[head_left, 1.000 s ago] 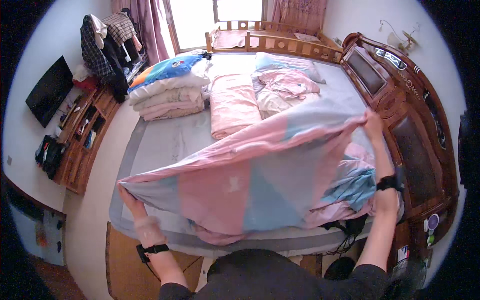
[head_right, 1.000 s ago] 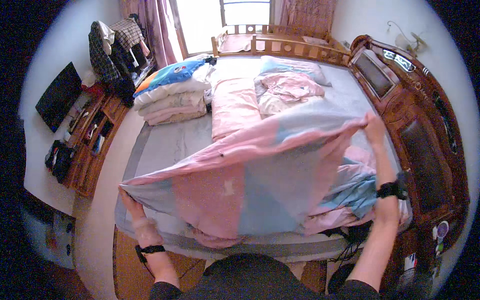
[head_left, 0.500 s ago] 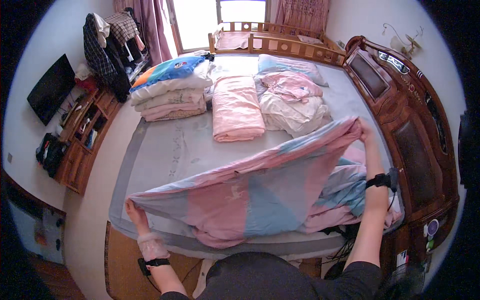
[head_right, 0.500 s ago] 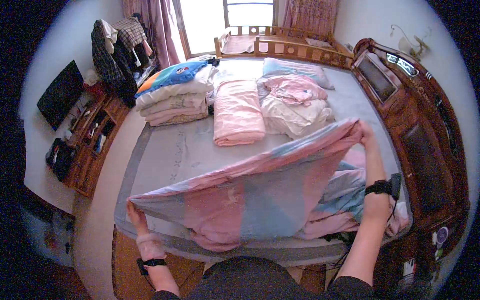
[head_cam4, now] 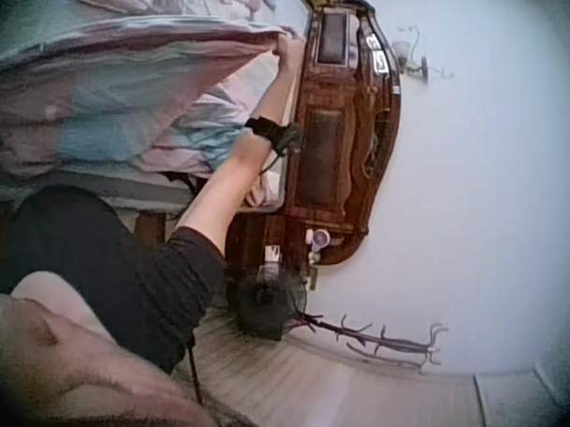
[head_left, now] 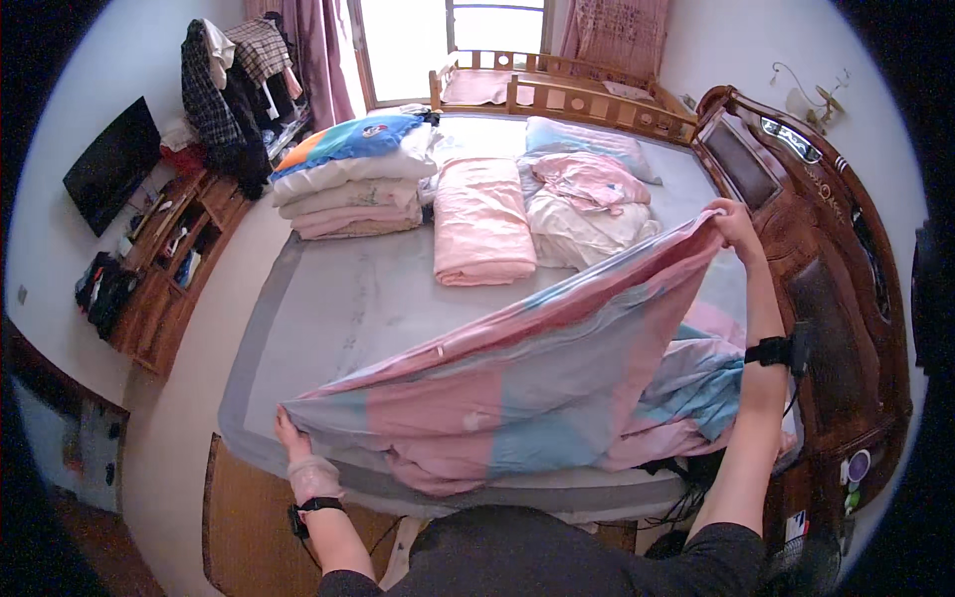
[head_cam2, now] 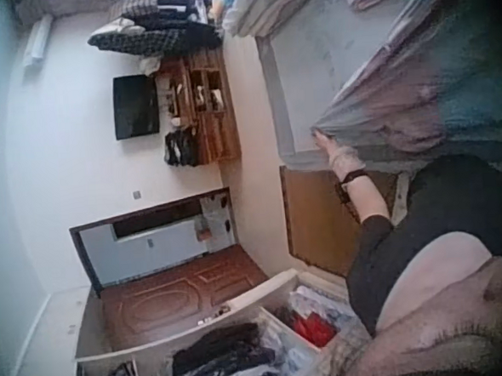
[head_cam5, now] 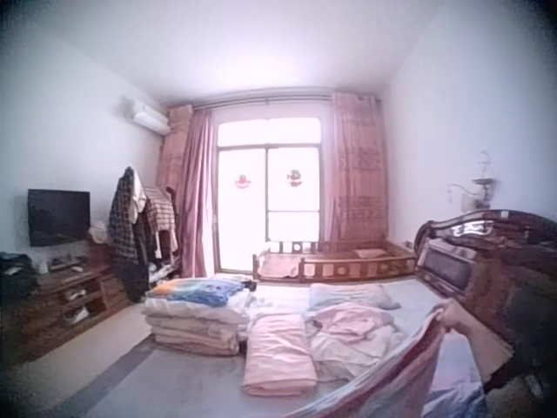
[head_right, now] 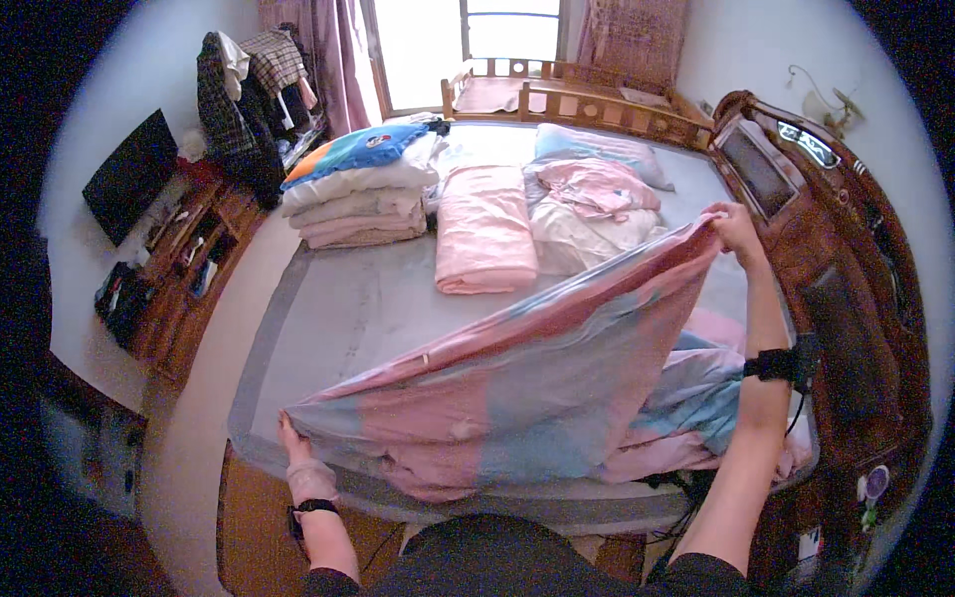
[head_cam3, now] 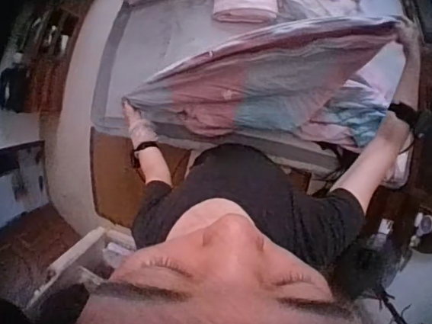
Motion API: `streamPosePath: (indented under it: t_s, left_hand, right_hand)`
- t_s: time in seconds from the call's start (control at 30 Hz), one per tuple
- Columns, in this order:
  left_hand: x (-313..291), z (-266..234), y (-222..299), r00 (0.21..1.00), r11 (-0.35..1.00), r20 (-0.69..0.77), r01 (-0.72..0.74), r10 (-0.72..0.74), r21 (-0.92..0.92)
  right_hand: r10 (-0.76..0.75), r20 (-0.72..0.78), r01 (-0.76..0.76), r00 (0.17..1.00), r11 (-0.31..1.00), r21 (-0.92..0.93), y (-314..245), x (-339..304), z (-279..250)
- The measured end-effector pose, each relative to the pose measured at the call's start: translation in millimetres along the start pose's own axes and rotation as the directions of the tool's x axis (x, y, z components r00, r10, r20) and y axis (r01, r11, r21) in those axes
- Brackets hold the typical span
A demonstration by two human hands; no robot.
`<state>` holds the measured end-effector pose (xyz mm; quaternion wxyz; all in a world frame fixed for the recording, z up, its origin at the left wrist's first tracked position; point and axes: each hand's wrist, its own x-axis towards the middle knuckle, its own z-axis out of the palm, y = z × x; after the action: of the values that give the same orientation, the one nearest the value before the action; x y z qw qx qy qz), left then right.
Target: Spreading and smoothing a duvet cover on a bed.
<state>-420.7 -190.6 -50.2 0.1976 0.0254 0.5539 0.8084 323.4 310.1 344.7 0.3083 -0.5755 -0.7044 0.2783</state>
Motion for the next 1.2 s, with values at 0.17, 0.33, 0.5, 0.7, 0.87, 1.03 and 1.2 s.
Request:
streamPosePath:
  t_s: [0.17,0.33,0.5,0.7,0.87,1.03,1.2]
  left_hand:
    - [-3.1,-16.6,-50.7,0.991,0.967,0.13,-0.014,-0.02,0.256]
    - [-3.0,-47.5,-15.2,0.978,0.847,0.195,-0.04,-0.076,0.53]
    - [32.8,-12.1,1.2,0.931,0.359,0.365,-0.331,-0.029,0.873]
    - [7.6,91.9,36.7,0.785,0.153,0.616,-0.617,0.065,0.772]
    - [-161.4,350.0,96.6,0.264,0.542,0.958,-0.825,0.115,0.162]
    - [-254.6,478.5,117.2,0.067,0.516,0.904,-0.837,0.423,-0.18]
    - [-311.3,528.7,137.2,0.205,0.806,0.947,-0.586,0.246,-0.083]
  right_hand:
    - [0.06,0.176,-0.149,0.983,0.817,0.557,-33.4,-1.9,-19.9]
    - [-0.087,0.227,-0.155,0.97,0.496,0.854,-75.5,15.9,3.1]
    - [-0.146,0.095,0.022,0.985,0.646,0.763,-93.0,19.5,-30.0]
    - [-0.191,0.149,-0.001,0.97,0.61,0.793,-140.6,3.1,23.2]
    - [-0.308,0.137,0.054,0.941,0.538,0.841,-163.7,-10.6,26.6]
    - [-0.321,0.192,-0.033,0.927,0.441,0.897,-206.3,-21.4,81.5]
    - [-0.267,0.145,-0.031,0.953,0.391,0.92,-216.5,-57.7,86.3]
